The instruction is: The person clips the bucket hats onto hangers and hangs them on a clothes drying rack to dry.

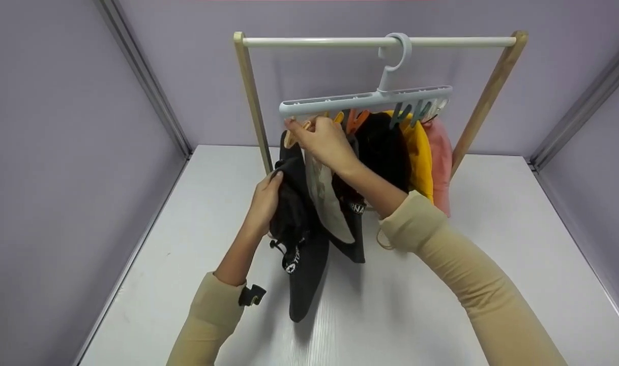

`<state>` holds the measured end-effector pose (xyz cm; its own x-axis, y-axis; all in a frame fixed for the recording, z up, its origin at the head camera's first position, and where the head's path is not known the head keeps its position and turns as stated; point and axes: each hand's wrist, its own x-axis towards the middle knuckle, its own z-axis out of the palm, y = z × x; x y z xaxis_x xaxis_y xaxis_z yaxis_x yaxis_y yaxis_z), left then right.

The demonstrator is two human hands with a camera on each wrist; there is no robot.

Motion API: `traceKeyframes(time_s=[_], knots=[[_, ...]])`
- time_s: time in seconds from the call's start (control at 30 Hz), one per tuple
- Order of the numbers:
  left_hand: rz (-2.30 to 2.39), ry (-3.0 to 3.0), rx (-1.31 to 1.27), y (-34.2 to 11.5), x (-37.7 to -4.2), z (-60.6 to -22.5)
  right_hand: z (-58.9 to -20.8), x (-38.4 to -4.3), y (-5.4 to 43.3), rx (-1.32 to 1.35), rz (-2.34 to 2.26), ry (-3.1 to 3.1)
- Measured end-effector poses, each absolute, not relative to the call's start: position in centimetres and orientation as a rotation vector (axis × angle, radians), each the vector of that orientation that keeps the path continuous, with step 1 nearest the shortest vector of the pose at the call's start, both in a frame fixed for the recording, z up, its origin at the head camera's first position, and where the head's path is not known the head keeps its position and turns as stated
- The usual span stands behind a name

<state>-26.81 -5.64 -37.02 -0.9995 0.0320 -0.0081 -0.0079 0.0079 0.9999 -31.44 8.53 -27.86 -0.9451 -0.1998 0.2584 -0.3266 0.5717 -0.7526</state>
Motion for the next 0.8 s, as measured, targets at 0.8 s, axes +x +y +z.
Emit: traceKeyframes(time_s=[0.8], knots=[[2.186,2.247,0.031,-5.7,-26.9,-36.6,-27.6,-33.4,7.7,0.353,0.924,-2.824]])
